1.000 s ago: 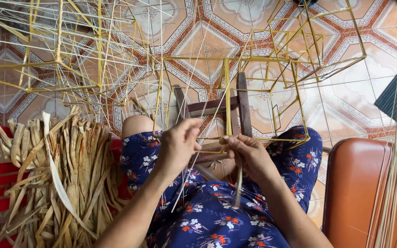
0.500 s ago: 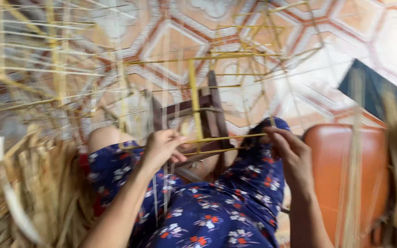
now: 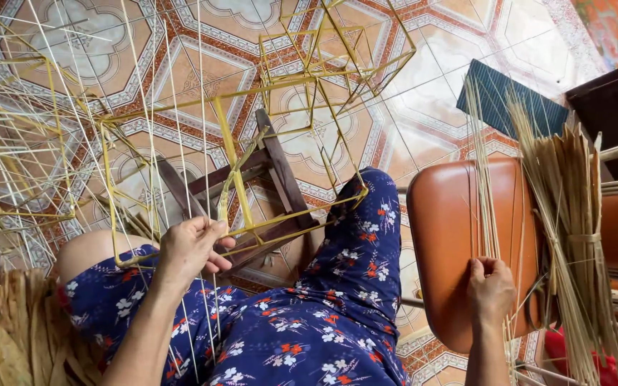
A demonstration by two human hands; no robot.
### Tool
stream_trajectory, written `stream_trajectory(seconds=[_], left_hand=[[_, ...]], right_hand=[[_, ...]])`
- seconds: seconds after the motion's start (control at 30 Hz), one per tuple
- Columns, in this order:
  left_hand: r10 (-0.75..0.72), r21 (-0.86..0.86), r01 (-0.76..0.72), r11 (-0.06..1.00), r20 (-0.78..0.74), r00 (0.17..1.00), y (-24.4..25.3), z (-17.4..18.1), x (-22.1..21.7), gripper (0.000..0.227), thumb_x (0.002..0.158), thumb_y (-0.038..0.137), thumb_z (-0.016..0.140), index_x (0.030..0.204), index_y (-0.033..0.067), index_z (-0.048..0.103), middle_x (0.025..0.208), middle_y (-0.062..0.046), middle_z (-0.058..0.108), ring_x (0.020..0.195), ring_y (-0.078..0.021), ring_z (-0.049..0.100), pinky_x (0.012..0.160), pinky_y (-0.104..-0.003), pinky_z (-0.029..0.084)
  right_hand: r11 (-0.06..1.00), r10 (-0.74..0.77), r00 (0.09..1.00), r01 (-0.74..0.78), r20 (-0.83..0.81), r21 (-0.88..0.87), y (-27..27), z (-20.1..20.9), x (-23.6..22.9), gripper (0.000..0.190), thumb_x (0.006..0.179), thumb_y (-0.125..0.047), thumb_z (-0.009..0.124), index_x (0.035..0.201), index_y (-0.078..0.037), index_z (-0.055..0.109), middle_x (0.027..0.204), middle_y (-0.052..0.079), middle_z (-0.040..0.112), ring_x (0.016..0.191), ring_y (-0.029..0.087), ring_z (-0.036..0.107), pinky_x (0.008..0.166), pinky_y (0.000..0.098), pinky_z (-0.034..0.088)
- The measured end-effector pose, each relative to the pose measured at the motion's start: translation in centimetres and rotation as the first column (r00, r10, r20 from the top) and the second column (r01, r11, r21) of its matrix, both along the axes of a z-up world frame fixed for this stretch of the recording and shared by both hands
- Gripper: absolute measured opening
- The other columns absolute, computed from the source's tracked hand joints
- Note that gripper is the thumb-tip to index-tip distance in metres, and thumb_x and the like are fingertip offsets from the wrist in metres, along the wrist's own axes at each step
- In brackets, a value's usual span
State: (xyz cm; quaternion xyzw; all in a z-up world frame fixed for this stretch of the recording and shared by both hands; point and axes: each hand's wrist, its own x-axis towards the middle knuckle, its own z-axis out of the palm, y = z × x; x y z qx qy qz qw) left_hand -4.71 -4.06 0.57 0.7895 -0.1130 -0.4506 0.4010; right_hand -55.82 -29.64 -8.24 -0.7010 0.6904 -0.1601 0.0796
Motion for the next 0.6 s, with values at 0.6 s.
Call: stream_trajectory(seconds=[0.6], left_hand=[[0.053, -0.173, -0.095, 0.98, -0.235, 0.971, -0.1, -2.8, 1.1, 0.018, 0.099, 0.016, 0.059, 0.104, -0.0015, 0.057, 0.095, -0.019, 0.074, 0.055, -0.0268, 0.074, 0.038, -0.029, 0.056]], right_hand=[[0.874, 0.056, -0.262, -0.454, 0.963, -0.174, -2.6, 16.0, 23.9, 0.008, 0.12, 0.002, 0.058, 0.113, 0.0, 0.054, 0.083, 0.009, 0.055, 0.072, 0.016, 0.055, 0.067, 0.0278, 0.049]])
